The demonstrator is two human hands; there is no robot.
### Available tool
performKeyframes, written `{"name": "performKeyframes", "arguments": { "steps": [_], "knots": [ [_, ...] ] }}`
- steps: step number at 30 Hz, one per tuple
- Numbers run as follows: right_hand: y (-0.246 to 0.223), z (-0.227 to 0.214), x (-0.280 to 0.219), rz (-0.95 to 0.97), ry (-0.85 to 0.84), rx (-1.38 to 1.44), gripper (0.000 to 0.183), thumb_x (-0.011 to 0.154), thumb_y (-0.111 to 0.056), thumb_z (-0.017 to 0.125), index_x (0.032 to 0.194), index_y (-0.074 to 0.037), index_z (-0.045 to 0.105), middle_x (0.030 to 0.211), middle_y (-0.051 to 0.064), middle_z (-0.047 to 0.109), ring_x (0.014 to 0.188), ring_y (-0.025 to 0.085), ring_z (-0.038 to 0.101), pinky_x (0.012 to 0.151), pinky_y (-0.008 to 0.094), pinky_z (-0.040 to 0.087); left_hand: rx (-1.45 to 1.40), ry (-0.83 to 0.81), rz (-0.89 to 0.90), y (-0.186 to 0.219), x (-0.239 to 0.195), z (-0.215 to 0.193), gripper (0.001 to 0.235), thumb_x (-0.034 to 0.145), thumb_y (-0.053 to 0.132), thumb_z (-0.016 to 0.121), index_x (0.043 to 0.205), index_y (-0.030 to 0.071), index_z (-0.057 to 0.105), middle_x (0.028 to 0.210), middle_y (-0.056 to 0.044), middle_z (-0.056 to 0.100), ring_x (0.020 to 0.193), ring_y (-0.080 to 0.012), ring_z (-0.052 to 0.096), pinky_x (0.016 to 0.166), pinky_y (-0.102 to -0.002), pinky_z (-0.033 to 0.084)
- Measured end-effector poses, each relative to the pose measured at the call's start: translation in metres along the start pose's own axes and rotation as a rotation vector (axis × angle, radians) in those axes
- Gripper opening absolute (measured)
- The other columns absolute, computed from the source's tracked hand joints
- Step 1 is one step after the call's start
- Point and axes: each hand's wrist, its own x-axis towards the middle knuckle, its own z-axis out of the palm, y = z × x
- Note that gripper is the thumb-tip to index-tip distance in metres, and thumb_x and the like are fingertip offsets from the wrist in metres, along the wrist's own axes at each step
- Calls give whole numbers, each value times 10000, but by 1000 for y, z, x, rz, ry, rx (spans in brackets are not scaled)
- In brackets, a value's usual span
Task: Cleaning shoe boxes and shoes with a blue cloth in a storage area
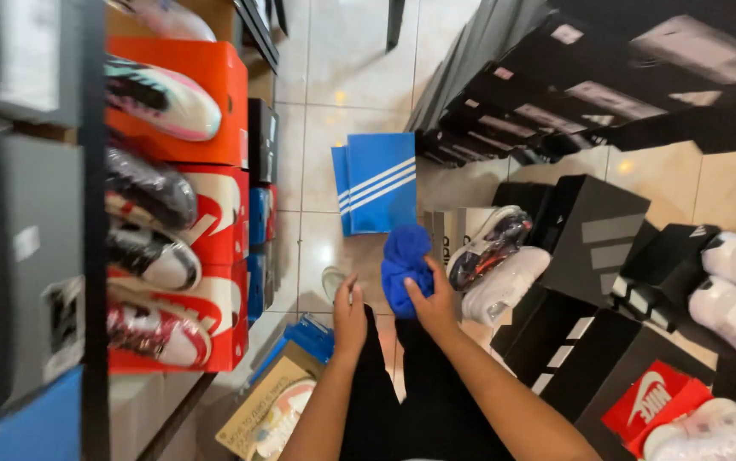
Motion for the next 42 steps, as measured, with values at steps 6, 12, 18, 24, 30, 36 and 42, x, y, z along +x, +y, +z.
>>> {"name": "performKeyframes", "arguments": {
  "steps": [6,12,18,24,30,36,42],
  "knots": [
    [49,61,108,-241,-60,-258,488,1000,-303,667,1398,-45,554,1594,257,337,1436,491,354,1149,640,302,199,-40,-184,-122,111,43,435,1008,193,623,1428,104,555,1359,-193,615,1268,-394,602,1088,-519,462],
    [216,153,175,-279,-349,-662,789,1018,-452,639,1661,-199,258,1679,310,32,1534,555,43,1191,707,108,259,98,71,-232,204,128,686,966,31,662,1577,-12,354,1551,-314,410,1436,-470,405,1199,-524,332],
    [259,175,198,-522,-491,-778,767,891,-481,741,1580,-292,462,1698,210,151,1562,451,91,1231,596,59,-138,-67,-197,-264,218,117,627,1114,322,481,1659,171,211,1672,-199,271,1541,-363,237,1281,-473,210],
    [250,164,262,-367,-263,-833,730,1005,-365,672,1635,-175,357,1669,299,75,1523,558,90,1218,680,171,60,-148,-43,-222,219,109,833,1019,252,708,1650,90,189,1646,-225,282,1499,-437,305,1183,-548,342],
    [222,221,254,-891,-560,-667,535,1016,-491,462,1496,-270,548,1670,107,300,1549,357,261,1267,560,87,245,-124,-252,-311,207,145,701,880,389,802,1477,202,488,1390,-102,587,1297,-345,573,1034,-515,521],
    [199,211,335,-739,-397,-562,471,867,7,697,1331,-75,713,1586,138,392,1514,428,233,1248,631,154,129,-106,-306,-193,231,120,776,891,97,653,1556,91,252,1515,-210,463,1319,-407,521,1058,-450,432],
    [210,271,325,-452,-219,-718,823,1010,-172,788,1651,-187,273,1736,57,161,1651,323,109,1393,560,59,402,-23,-305,-188,254,138,1110,788,669,721,1568,49,232,1531,-249,440,1267,-462,548,989,-515,474]
  ]
}}
